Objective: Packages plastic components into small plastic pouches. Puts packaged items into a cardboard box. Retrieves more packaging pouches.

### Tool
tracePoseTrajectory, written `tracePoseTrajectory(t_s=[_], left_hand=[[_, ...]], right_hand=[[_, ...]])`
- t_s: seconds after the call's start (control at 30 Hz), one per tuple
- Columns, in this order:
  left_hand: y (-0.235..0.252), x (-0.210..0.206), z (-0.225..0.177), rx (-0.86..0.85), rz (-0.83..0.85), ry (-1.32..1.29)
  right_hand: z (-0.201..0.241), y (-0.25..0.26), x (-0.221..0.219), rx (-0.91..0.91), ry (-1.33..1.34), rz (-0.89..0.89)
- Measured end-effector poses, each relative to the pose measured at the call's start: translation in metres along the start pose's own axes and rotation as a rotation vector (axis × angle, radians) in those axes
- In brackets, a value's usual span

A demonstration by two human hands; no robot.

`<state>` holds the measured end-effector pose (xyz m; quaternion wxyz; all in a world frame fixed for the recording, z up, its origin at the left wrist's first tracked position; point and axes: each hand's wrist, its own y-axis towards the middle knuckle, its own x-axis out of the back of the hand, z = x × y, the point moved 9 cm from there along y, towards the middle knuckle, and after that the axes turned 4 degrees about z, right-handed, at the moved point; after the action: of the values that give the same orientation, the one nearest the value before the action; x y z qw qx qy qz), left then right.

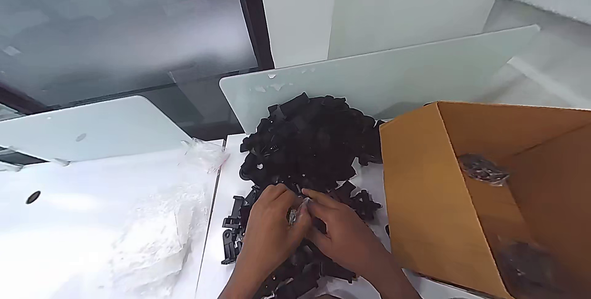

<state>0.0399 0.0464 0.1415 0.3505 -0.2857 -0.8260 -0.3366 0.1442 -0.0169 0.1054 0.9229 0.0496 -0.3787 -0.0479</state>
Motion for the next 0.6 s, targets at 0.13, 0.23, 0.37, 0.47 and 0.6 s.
tracePoseTrajectory(t_s=[0.13, 0.23, 0.37, 0.47, 0.6], left_hand=[[0.007, -0.007, -0.005, -0.013, -0.003, -0.050], [0.006, -0.015, 0.000, 0.007, 0.020, -0.139], [0.000, -0.011, 0.022, 0.099, 0.022, -0.356], [-0.012, 0.005, 0.070, 0.356, -0.175, -0.406], [-0.023, -0.008, 0.104, 0.652, -0.172, -0.900]], right_hand=[[-0.005, 0.004, 0.004, 0.032, 0.082, -0.022], [-0.019, 0.008, 0.006, 0.028, 0.128, -0.190], [-0.048, 0.008, 0.001, -0.093, 0.486, -0.295], [-0.054, 0.006, 0.001, -0.070, 0.798, -0.369], [-0.053, 0.004, -0.008, -0.012, 1.037, -0.330]])
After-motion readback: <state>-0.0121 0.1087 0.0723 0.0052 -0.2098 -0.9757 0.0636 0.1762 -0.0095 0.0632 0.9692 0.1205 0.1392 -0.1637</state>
